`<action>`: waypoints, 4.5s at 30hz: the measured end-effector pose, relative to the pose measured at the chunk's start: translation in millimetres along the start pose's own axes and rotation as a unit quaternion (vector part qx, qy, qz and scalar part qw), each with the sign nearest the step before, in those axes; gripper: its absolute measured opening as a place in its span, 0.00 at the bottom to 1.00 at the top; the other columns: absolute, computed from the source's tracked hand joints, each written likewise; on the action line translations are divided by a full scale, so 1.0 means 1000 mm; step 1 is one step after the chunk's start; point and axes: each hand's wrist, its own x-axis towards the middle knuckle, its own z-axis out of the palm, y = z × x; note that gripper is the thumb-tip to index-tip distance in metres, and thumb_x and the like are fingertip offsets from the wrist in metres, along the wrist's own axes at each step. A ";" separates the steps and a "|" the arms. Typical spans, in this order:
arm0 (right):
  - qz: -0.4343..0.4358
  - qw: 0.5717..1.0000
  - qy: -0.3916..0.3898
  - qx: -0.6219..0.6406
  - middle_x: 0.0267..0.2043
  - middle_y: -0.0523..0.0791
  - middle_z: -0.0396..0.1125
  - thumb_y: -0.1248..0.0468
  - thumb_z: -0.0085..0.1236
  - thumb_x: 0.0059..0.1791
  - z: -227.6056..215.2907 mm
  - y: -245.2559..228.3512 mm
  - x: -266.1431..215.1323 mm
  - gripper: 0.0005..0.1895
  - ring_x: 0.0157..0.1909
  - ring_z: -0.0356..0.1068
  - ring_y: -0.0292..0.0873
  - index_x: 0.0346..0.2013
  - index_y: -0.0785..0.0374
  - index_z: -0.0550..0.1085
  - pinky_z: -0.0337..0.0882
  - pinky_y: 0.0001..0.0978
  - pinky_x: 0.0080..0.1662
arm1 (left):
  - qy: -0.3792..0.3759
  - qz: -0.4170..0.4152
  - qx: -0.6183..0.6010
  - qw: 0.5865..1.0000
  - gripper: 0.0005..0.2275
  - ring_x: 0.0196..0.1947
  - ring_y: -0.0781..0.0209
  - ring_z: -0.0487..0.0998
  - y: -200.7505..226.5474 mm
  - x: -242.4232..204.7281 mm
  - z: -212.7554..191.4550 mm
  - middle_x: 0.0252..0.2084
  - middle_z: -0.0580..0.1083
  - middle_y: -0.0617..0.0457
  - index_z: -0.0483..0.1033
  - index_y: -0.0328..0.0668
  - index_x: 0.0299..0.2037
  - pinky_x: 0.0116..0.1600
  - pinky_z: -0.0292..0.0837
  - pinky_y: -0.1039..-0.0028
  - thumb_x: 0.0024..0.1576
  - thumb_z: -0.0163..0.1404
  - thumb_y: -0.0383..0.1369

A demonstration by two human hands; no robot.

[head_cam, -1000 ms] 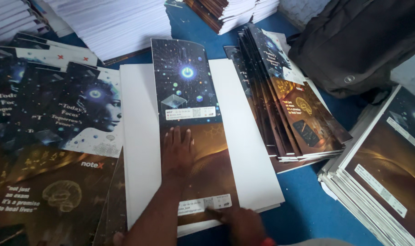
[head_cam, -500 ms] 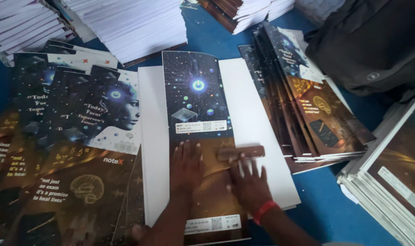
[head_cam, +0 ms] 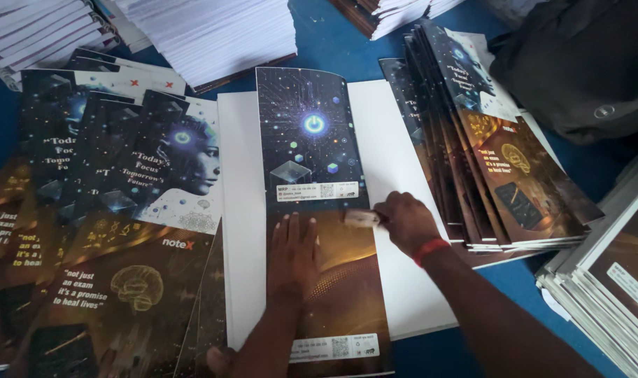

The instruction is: The person sits on the floor and repeatedly inserts a printed cover sheet into a white book block, then presses the spine to secure it. The person handles multiple book blocks and cover sheets one at a time, stacking the finished books to the side.

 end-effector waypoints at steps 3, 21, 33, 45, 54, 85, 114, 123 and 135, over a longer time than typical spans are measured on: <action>0.015 0.995 0.082 0.049 0.51 0.46 0.72 0.59 0.51 0.55 0.009 -0.002 -0.015 0.10 0.57 0.69 0.52 0.48 0.53 0.78 0.69 0.45 0.59 | 0.020 -0.003 -0.006 1.000 0.19 0.69 0.34 0.61 0.003 -0.002 -0.001 0.66 0.64 0.33 0.72 0.41 0.61 0.73 0.53 0.51 0.60 0.46 0.35; -0.050 0.994 0.053 -0.077 0.71 0.60 0.52 0.47 0.51 0.52 0.046 -0.016 -0.008 0.37 0.73 0.51 0.62 0.69 0.65 0.58 0.54 0.57 0.68 | 0.014 -0.005 0.011 1.000 0.19 0.68 0.36 0.63 0.007 0.001 -0.006 0.65 0.67 0.36 0.74 0.41 0.60 0.72 0.55 0.51 0.59 0.48 0.36; -0.071 0.992 0.072 -0.070 0.72 0.62 0.52 0.46 0.52 0.50 0.051 -0.003 0.022 0.41 0.73 0.52 0.65 0.71 0.65 0.56 0.56 0.56 0.67 | -0.021 0.008 0.023 0.999 0.22 0.67 0.33 0.61 0.006 0.004 -0.008 0.64 0.65 0.32 0.71 0.39 0.61 0.71 0.51 0.50 0.57 0.47 0.36; -0.049 0.994 0.031 -0.088 0.73 0.62 0.50 0.44 0.48 0.53 0.055 0.012 0.070 0.40 0.74 0.50 0.64 0.73 0.64 0.54 0.57 0.57 0.66 | -0.034 0.015 0.024 0.999 0.22 0.67 0.33 0.61 0.004 0.005 -0.007 0.64 0.64 0.29 0.71 0.35 0.61 0.71 0.51 0.49 0.57 0.47 0.36; -0.045 0.994 0.055 -0.086 0.74 0.61 0.50 0.44 0.48 0.52 0.064 0.022 0.097 0.40 0.75 0.49 0.63 0.72 0.63 0.55 0.56 0.59 0.67 | -0.019 0.001 0.012 1.000 0.20 0.68 0.34 0.62 0.005 0.004 -0.007 0.65 0.65 0.30 0.71 0.37 0.62 0.73 0.51 0.51 0.60 0.46 0.36; 0.029 0.995 -0.042 -0.086 0.78 0.56 0.42 0.42 0.41 0.54 0.048 0.043 0.196 0.39 0.78 0.41 0.58 0.75 0.55 0.49 0.47 0.72 0.68 | -0.021 0.005 -0.004 1.000 0.21 0.69 0.30 0.60 0.001 0.003 -0.003 0.65 0.63 0.28 0.70 0.35 0.62 0.72 0.50 0.47 0.60 0.46 0.35; 0.093 0.989 -0.023 -0.113 0.66 0.50 0.59 0.37 0.51 0.51 0.008 0.029 0.251 0.36 0.67 0.59 0.65 0.69 0.48 0.62 0.54 0.76 0.61 | -0.035 0.001 -0.009 0.999 0.21 0.69 0.30 0.60 0.002 0.006 -0.005 0.65 0.64 0.28 0.69 0.33 0.62 0.73 0.51 0.46 0.59 0.48 0.34; 0.151 0.981 -0.060 -0.109 0.65 0.56 0.59 0.35 0.50 0.50 -0.016 0.015 0.228 0.38 0.69 0.55 0.68 0.72 0.37 0.56 0.55 0.68 0.63 | -0.033 0.011 -0.007 0.999 0.23 0.68 0.27 0.58 0.005 0.006 -0.008 0.65 0.62 0.25 0.68 0.32 0.63 0.71 0.48 0.45 0.58 0.47 0.36; 0.083 0.984 -0.048 -0.149 0.59 0.52 0.64 0.36 0.50 0.50 0.016 0.029 0.085 0.34 0.61 0.64 0.58 0.60 0.56 0.67 0.66 0.57 0.58 | -0.043 0.014 0.057 0.997 0.21 0.69 0.32 0.60 -0.003 0.002 0.006 0.66 0.63 0.28 0.69 0.35 0.63 0.73 0.51 0.47 0.61 0.45 0.37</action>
